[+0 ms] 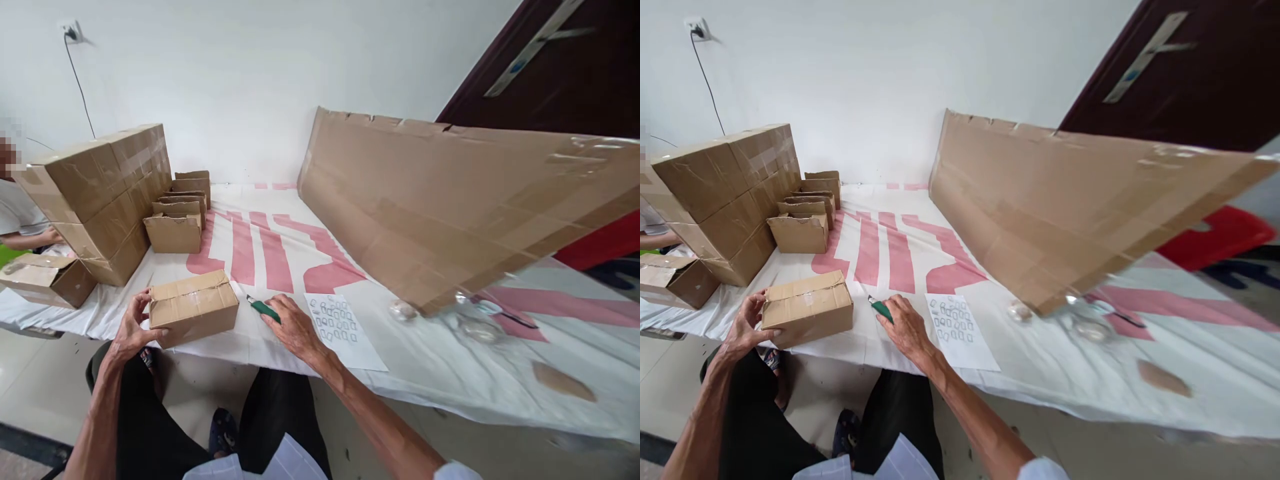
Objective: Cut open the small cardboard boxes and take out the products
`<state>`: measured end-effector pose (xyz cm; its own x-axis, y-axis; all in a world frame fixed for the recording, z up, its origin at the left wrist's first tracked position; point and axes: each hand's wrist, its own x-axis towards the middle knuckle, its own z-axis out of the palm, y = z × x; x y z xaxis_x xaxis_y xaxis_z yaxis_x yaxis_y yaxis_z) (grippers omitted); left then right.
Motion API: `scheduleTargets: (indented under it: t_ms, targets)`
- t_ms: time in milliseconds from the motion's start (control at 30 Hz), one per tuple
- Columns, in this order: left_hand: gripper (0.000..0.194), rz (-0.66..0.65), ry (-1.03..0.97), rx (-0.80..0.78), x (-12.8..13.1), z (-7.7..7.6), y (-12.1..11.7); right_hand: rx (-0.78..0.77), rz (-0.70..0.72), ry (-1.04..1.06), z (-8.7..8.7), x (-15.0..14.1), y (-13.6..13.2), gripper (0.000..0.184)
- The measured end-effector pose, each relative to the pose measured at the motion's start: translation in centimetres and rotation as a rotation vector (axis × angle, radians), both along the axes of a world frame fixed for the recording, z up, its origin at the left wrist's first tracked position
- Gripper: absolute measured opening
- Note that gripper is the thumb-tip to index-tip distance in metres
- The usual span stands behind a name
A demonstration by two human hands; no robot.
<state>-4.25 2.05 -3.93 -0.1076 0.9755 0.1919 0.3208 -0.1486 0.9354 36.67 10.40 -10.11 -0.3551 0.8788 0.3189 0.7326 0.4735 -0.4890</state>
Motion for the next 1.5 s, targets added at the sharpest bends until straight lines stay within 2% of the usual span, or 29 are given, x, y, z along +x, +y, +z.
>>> scheduleTargets:
  t_ms: [133, 200, 267, 333, 400, 433, 500, 600, 667, 733, 867, 1100, 1367, 1500]
  targets:
    - [0.067, 0.000, 0.010, -0.009, -0.1, 0.7, -0.1, -0.100, -0.087, -0.285, -2.7, -0.2, 0.4, 0.030]
    - [0.059, -0.002, -0.005, -0.016, 0.0, 0.9, -0.1, -0.099, -0.115, -0.296, -3.7, -0.1, 0.6, 0.032]
    - [0.052, -0.001, -0.008, -0.024, 0.0, 1.0, -0.1, -0.089, -0.156, -0.225, -3.8, 0.0, 1.0, 0.031]
    - [0.048, 0.007, 0.006, -0.032, 0.2, 1.0, -0.1, -0.065, -0.228, -0.067, -2.7, 0.2, 1.7, 0.031]
    - [0.046, 0.013, 0.010, -0.040, 0.4, 0.9, -0.2, -0.036, -0.238, 0.140, -0.3, 0.1, 2.5, 0.033]
    - [0.046, 0.015, 0.005, -0.045, 0.5, 0.9, -0.2, -0.034, -0.193, 0.229, 1.2, -0.1, 2.8, 0.035]
    - [0.047, 0.025, 0.000, -0.049, 0.7, 0.9, -0.3, -0.062, -0.015, 0.329, 4.6, -0.9, 3.2, 0.040]
    - [0.053, 0.041, 0.013, -0.046, 0.9, 1.0, -0.5, -0.083, 0.239, 0.308, 9.2, -3.0, 3.4, 0.038]
    - [0.056, 0.060, 0.021, -0.046, 1.0, 1.0, -0.5, -0.067, 0.358, 0.245, 11.5, -4.6, 3.6, 0.034]
    - [0.058, 0.077, 0.021, -0.051, 0.9, 0.9, -0.5, -0.041, 0.436, 0.171, 13.0, -6.1, 4.0, 0.029]
    - [0.063, 0.060, 0.007, -0.050, 0.7, 0.6, -0.4, -0.014, 0.507, 0.052, 14.6, -8.1, 4.5, 0.022]
    - [0.060, 0.047, 0.010, -0.046, 0.8, 0.6, -0.4, 0.025, 0.568, -0.121, 15.7, -10.1, 4.7, 0.020]
    - [0.064, 0.083, 0.021, -0.042, 0.9, 1.0, -0.4, 0.142, 0.550, -0.418, 17.1, -13.7, 5.5, 0.021]
    - [0.061, 0.049, 0.004, -0.031, 0.8, 0.7, -0.3, 0.175, 0.533, -0.486, 17.3, -13.9, 5.4, 0.025]
